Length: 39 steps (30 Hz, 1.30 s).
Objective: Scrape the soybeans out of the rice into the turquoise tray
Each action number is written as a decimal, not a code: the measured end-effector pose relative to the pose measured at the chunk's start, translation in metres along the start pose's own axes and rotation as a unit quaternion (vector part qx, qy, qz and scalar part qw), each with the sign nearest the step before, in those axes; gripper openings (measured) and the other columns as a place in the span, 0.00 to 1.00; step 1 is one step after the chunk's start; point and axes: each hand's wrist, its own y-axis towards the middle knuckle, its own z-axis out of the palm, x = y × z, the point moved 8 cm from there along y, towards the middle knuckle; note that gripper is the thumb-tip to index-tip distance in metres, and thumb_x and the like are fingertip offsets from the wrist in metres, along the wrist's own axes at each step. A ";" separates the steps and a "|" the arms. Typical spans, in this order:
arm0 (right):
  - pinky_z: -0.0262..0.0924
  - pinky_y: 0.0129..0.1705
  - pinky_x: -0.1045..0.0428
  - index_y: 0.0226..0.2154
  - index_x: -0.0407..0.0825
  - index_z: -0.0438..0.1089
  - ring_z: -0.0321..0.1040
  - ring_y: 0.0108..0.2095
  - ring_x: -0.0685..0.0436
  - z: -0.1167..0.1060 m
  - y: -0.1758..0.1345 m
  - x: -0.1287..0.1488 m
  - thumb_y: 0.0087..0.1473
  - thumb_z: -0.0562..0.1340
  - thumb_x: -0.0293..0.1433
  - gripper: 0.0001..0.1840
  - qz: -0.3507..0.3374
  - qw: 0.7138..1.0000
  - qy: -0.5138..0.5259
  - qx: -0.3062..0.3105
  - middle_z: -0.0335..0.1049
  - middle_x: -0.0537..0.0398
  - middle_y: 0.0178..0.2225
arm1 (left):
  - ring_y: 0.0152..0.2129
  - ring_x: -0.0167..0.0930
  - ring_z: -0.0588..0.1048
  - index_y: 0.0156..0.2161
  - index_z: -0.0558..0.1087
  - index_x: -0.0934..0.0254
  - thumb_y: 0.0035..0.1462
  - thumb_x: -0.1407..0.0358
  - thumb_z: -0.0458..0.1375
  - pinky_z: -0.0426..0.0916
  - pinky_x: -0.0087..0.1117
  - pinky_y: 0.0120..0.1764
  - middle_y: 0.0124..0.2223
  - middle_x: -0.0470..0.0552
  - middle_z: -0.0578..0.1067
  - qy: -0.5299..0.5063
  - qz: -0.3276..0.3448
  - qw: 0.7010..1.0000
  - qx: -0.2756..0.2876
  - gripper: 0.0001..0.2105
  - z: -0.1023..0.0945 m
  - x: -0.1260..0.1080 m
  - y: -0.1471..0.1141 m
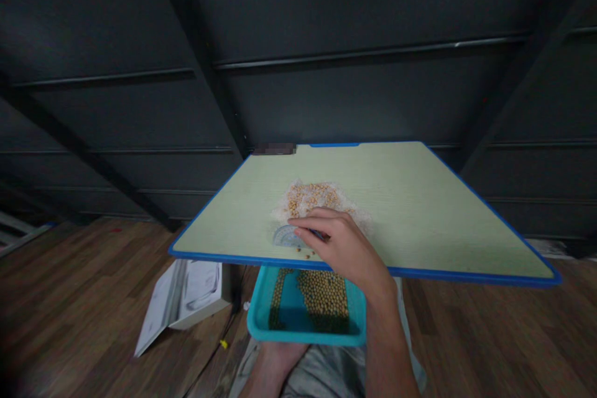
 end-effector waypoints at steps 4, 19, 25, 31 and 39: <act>0.66 0.41 0.48 0.47 0.57 0.78 0.73 0.38 0.45 0.003 0.000 0.003 0.62 0.63 0.31 0.13 -0.003 1.000 0.000 0.020 0.79 0.55 0.38 | 0.62 0.39 0.66 0.52 0.76 0.47 0.60 0.55 0.51 0.60 0.50 0.63 0.56 0.44 0.79 -0.023 0.002 1.000 0.000 0.18 0.003 0.000 0.002; 0.68 0.47 0.45 0.43 0.56 0.78 0.76 0.43 0.43 -0.017 -0.007 0.010 0.61 0.64 0.30 0.09 0.001 1.000 -0.018 -0.020 0.80 0.56 0.42 | 0.61 0.40 0.68 0.49 0.78 0.52 0.60 0.59 0.52 0.57 0.49 0.65 0.53 0.46 0.81 -0.068 -0.010 0.998 0.011 0.16 0.010 0.002 0.000; 0.68 0.44 0.46 0.42 0.56 0.78 0.76 0.42 0.42 -0.050 -0.021 -0.006 0.61 0.64 0.31 0.09 0.056 0.989 -0.075 -0.110 0.80 0.56 0.42 | 0.59 0.42 0.69 0.39 0.82 0.52 0.58 0.63 0.51 0.58 0.47 0.64 0.46 0.45 0.84 -0.035 -0.027 0.999 -0.008 0.15 0.000 0.002 -0.003; 0.68 0.42 0.47 0.41 0.55 0.78 0.76 0.41 0.43 -0.058 -0.027 -0.026 0.60 0.64 0.31 0.08 0.099 0.982 -0.090 -0.135 0.80 0.56 0.43 | 0.56 0.42 0.73 0.40 0.81 0.52 0.56 0.61 0.51 0.64 0.49 0.61 0.43 0.46 0.85 -0.010 -0.023 0.998 -0.053 0.15 -0.009 0.001 -0.003; 0.67 0.42 0.49 0.42 0.55 0.78 0.75 0.40 0.45 -0.044 -0.021 -0.025 0.61 0.63 0.30 0.08 0.086 0.989 -0.064 -0.103 0.80 0.58 0.41 | 0.55 0.40 0.74 0.37 0.81 0.51 0.57 0.63 0.50 0.63 0.46 0.62 0.41 0.44 0.85 -0.036 -0.029 0.998 -0.052 0.15 -0.010 0.002 -0.003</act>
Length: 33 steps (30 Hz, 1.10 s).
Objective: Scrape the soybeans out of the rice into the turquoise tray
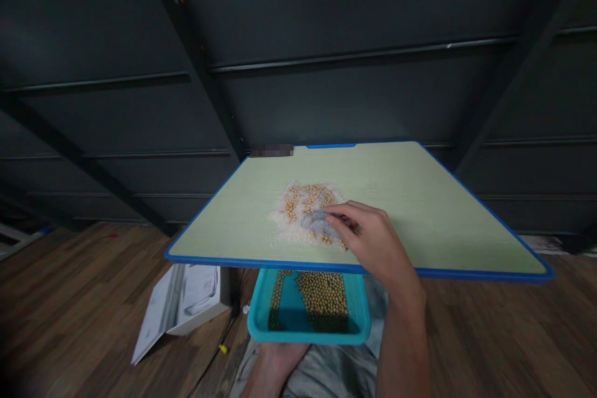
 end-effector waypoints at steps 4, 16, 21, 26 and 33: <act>0.67 0.44 0.49 0.42 0.55 0.78 0.75 0.41 0.45 0.004 0.001 0.005 0.61 0.64 0.30 0.09 -0.015 1.000 0.016 0.020 0.80 0.58 0.41 | 0.56 0.40 0.73 0.38 0.81 0.51 0.58 0.63 0.50 0.61 0.47 0.63 0.45 0.44 0.85 -0.024 -0.008 0.999 0.025 0.16 0.000 0.002 0.001; 0.67 0.48 0.48 0.42 0.54 0.79 0.75 0.43 0.45 0.011 0.001 0.017 0.60 0.64 0.29 0.09 -0.037 0.997 0.030 0.054 0.80 0.57 0.43 | 0.59 0.41 0.71 0.49 0.78 0.51 0.59 0.63 0.50 0.59 0.49 0.64 0.49 0.44 0.83 -0.028 -0.004 0.997 0.071 0.18 0.011 0.002 0.003; 0.67 0.48 0.48 0.42 0.54 0.79 0.75 0.43 0.45 0.013 0.001 0.018 0.60 0.64 0.29 0.09 -0.037 0.997 0.025 0.067 0.80 0.56 0.43 | 0.60 0.41 0.69 0.49 0.77 0.51 0.60 0.62 0.49 0.59 0.49 0.64 0.52 0.44 0.82 -0.034 -0.002 0.996 0.085 0.18 0.020 0.003 0.001; 0.67 0.48 0.48 0.42 0.55 0.79 0.75 0.43 0.45 0.012 0.002 0.021 0.60 0.64 0.29 0.09 -0.044 0.997 0.027 0.054 0.80 0.57 0.42 | 0.61 0.40 0.68 0.46 0.79 0.50 0.60 0.61 0.49 0.59 0.49 0.64 0.50 0.44 0.83 -0.041 -0.005 0.995 0.087 0.17 0.017 0.003 0.001; 0.67 0.49 0.49 0.43 0.55 0.78 0.75 0.44 0.46 0.012 0.003 0.019 0.61 0.64 0.30 0.10 -0.042 0.998 0.025 0.046 0.80 0.58 0.43 | 0.61 0.40 0.68 0.44 0.80 0.49 0.59 0.60 0.51 0.60 0.49 0.64 0.46 0.44 0.84 -0.020 -0.004 0.997 0.074 0.15 0.013 0.002 0.002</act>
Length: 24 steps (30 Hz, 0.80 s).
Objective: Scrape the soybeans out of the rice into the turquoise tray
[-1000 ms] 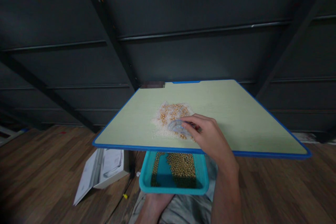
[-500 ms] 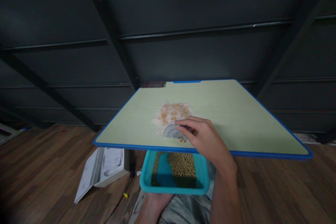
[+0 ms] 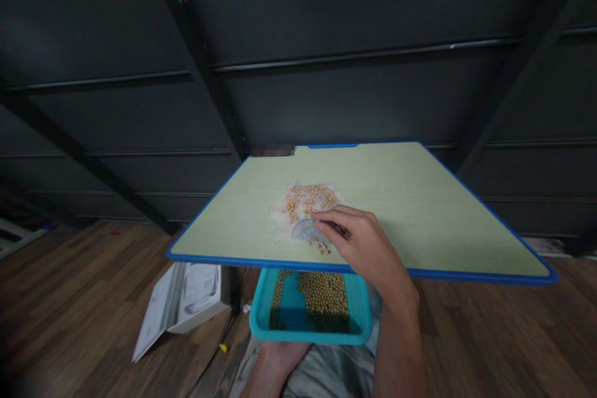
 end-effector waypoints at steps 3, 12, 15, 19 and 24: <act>0.67 0.49 0.49 0.43 0.55 0.79 0.75 0.44 0.46 0.003 0.000 -0.001 0.61 0.64 0.30 0.09 0.004 1.000 0.002 0.014 0.80 0.58 0.43 | 0.62 0.39 0.67 0.47 0.78 0.50 0.59 0.60 0.50 0.60 0.50 0.64 0.48 0.45 0.83 0.008 0.000 1.000 -0.003 0.17 0.004 0.000 0.000; 0.68 0.48 0.46 0.41 0.55 0.79 0.76 0.43 0.43 0.006 0.001 0.004 0.60 0.64 0.30 0.09 0.002 0.999 0.010 0.033 0.81 0.55 0.42 | 0.62 0.41 0.66 0.51 0.76 0.51 0.59 0.58 0.50 0.60 0.50 0.64 0.52 0.45 0.81 0.042 0.012 0.999 -0.015 0.18 0.004 0.000 -0.001; 0.68 0.48 0.46 0.42 0.55 0.79 0.76 0.43 0.43 0.006 0.000 0.005 0.60 0.64 0.30 0.09 -0.003 0.999 0.014 0.034 0.81 0.56 0.42 | 0.62 0.42 0.67 0.51 0.76 0.51 0.59 0.57 0.50 0.60 0.51 0.64 0.53 0.46 0.81 0.064 0.010 0.998 -0.019 0.18 0.006 -0.001 -0.001; 0.67 0.47 0.48 0.41 0.55 0.79 0.76 0.42 0.44 0.007 -0.001 0.004 0.59 0.65 0.30 0.08 0.000 0.999 0.017 0.040 0.81 0.57 0.42 | 0.62 0.40 0.66 0.51 0.76 0.51 0.61 0.56 0.49 0.58 0.51 0.65 0.54 0.47 0.80 0.049 0.016 0.999 -0.003 0.18 0.011 0.000 0.000; 0.67 0.47 0.48 0.41 0.55 0.79 0.76 0.42 0.45 0.007 -0.002 0.004 0.59 0.66 0.31 0.08 -0.002 0.999 0.019 0.042 0.81 0.57 0.41 | 0.62 0.39 0.67 0.52 0.76 0.53 0.62 0.56 0.50 0.55 0.52 0.65 0.55 0.49 0.80 -0.002 0.008 1.000 0.016 0.18 0.004 0.002 0.001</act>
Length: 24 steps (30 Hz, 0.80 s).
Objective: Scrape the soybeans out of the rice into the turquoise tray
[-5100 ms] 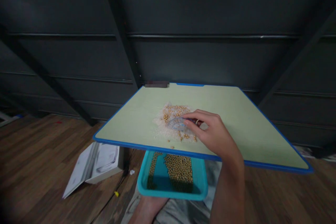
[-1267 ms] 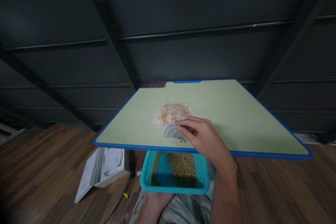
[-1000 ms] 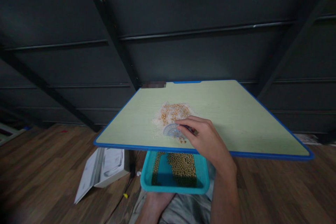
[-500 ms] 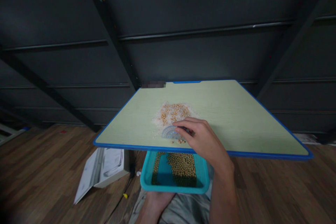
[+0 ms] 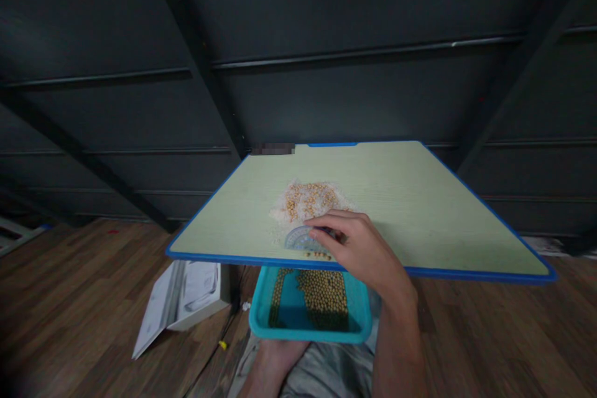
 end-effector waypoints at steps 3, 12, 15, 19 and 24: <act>0.68 0.46 0.48 0.41 0.55 0.79 0.76 0.42 0.45 0.000 0.000 0.001 0.59 0.65 0.31 0.08 -0.001 1.000 0.003 0.003 0.81 0.57 0.41 | 0.62 0.38 0.67 0.52 0.76 0.52 0.62 0.55 0.50 0.55 0.51 0.65 0.56 0.49 0.79 0.000 -0.004 1.000 -0.002 0.18 -0.004 0.001 0.001; 0.69 0.46 0.45 0.41 0.57 0.80 0.77 0.41 0.43 0.003 0.000 0.001 0.59 0.65 0.32 0.09 -0.005 1.000 0.010 0.008 0.81 0.56 0.41 | 0.60 0.39 0.69 0.55 0.73 0.52 0.63 0.56 0.49 0.56 0.51 0.65 0.58 0.49 0.77 0.019 0.000 1.000 -0.009 0.19 0.001 -0.001 0.001; 0.69 0.47 0.45 0.42 0.57 0.80 0.77 0.42 0.43 0.004 0.001 0.000 0.59 0.65 0.32 0.09 -0.003 1.000 0.009 0.014 0.81 0.56 0.41 | 0.59 0.40 0.70 0.56 0.73 0.52 0.63 0.56 0.49 0.57 0.52 0.64 0.57 0.50 0.78 0.035 0.004 0.999 -0.013 0.20 -0.001 -0.001 0.001; 0.69 0.46 0.46 0.42 0.56 0.80 0.77 0.41 0.43 0.004 0.002 0.002 0.59 0.65 0.31 0.10 -0.004 1.000 0.011 0.016 0.81 0.55 0.41 | 0.59 0.40 0.71 0.56 0.73 0.52 0.63 0.56 0.49 0.57 0.52 0.64 0.57 0.50 0.78 0.030 0.003 0.999 -0.022 0.19 0.000 -0.001 0.000; 0.68 0.47 0.46 0.42 0.57 0.80 0.77 0.41 0.44 0.006 0.002 0.003 0.59 0.65 0.31 0.10 -0.009 1.000 0.014 0.018 0.81 0.56 0.41 | 0.60 0.40 0.69 0.56 0.73 0.51 0.63 0.56 0.49 0.58 0.52 0.64 0.57 0.49 0.78 0.012 0.000 1.000 -0.008 0.19 0.007 -0.001 0.001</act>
